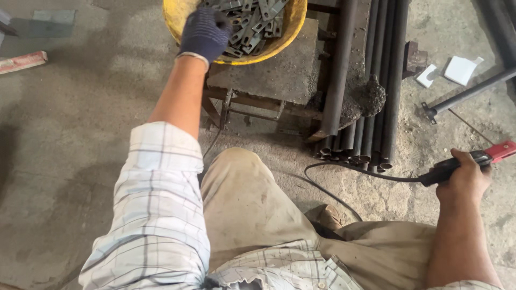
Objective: The person welds metal pipes together using an electrode holder. They position the pipes on the floor and apply the welding arc to the joints while using a gloved hand to guide the work.
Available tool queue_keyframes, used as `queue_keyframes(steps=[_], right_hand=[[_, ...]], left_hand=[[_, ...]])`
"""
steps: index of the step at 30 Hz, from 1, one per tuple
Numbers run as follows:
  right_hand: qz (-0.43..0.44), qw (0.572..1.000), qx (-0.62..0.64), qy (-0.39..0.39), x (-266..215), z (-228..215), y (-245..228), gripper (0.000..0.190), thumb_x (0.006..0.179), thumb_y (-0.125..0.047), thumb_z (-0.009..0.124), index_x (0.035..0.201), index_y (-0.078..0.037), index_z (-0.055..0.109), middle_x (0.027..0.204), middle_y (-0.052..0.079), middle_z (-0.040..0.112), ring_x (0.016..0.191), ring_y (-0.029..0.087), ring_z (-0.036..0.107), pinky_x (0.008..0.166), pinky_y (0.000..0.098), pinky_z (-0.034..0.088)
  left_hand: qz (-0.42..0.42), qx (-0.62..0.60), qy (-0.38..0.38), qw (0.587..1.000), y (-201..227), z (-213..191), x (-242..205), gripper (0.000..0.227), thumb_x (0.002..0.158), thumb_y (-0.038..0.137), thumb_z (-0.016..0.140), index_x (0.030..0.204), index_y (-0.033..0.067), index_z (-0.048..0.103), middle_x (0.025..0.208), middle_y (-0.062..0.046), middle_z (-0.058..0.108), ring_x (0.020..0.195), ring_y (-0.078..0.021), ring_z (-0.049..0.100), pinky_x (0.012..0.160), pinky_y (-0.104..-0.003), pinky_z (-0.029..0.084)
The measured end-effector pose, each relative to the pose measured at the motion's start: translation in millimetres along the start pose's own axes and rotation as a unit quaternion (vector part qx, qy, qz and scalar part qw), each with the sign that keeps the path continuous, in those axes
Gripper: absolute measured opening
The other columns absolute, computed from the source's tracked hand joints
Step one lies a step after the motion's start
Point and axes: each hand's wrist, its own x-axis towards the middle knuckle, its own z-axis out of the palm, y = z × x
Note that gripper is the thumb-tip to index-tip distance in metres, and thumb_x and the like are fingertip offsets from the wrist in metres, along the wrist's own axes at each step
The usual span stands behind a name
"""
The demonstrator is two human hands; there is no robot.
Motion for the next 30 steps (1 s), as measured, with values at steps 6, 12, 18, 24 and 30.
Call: queue_keyframes(steps=[6, 12, 18, 24, 30], right_hand=[[-0.004, 1.000, -0.013, -0.006, 0, -4, 3, 0.042, 0.098, 0.001, 0.074, 0.126, -0.011, 0.044, 0.092, 0.011, 0.065, 0.065, 0.030, 0.068, 0.056, 0.0468, 0.060], [0.007, 1.000, -0.012, -0.005, 0, -10, 5, 0.045, 0.097, 0.001, 0.073, 0.129, -0.012, 0.044, 0.098, 0.011, 0.066, 0.069, 0.031, 0.070, 0.057, 0.0481, 0.062], [-0.003, 0.999, 0.018, -0.029, 0, -16, 4, 0.047, 0.098, 0.002, 0.074, 0.131, -0.010, 0.042, 0.100, 0.011, 0.065, 0.071, 0.032, 0.071, 0.060, 0.0497, 0.063], [0.006, 0.999, 0.033, -0.030, -17, -1, -7, 0.044, 0.095, 0.003, 0.074, 0.124, -0.011, 0.044, 0.092, 0.010, 0.062, 0.065, 0.029, 0.067, 0.055, 0.0447, 0.060], [-0.001, 0.997, 0.059, -0.054, -35, 12, -17, 0.039, 0.093, 0.005, 0.073, 0.119, -0.009, 0.048, 0.088, 0.009, 0.058, 0.062, 0.025, 0.062, 0.054, 0.0399, 0.056]], left_hand=[[-0.100, 0.258, -0.041, 0.960, -24, 25, 29, 0.066, 0.087, 0.025, 0.061, 0.149, 0.0081, 0.044, 0.154, -0.020, 0.038, 0.142, -0.0474, 0.030, 0.113, -0.062, 0.023], [-0.167, 0.307, -0.172, 0.921, -47, 24, 41, 0.063, 0.094, 0.032, 0.056, 0.154, 0.0135, 0.043, 0.165, -0.014, 0.030, 0.154, -0.0488, 0.015, 0.120, -0.066, 0.008], [-0.139, 0.319, -0.127, 0.929, -78, 33, 44, 0.061, 0.093, 0.030, 0.060, 0.150, 0.0067, 0.052, 0.157, -0.019, 0.046, 0.150, -0.0446, 0.032, 0.120, -0.068, 0.013], [-0.138, 0.310, -0.101, 0.935, -76, 23, 46, 0.058, 0.083, 0.031, 0.070, 0.135, 0.0070, 0.060, 0.140, -0.022, 0.057, 0.134, -0.0454, 0.044, 0.112, -0.067, 0.020], [-0.104, 0.298, -0.079, 0.945, -61, 9, 24, 0.037, 0.089, 0.027, 0.074, 0.122, 0.0092, 0.070, 0.122, -0.017, 0.069, 0.117, -0.0352, 0.060, 0.103, -0.058, 0.036]])
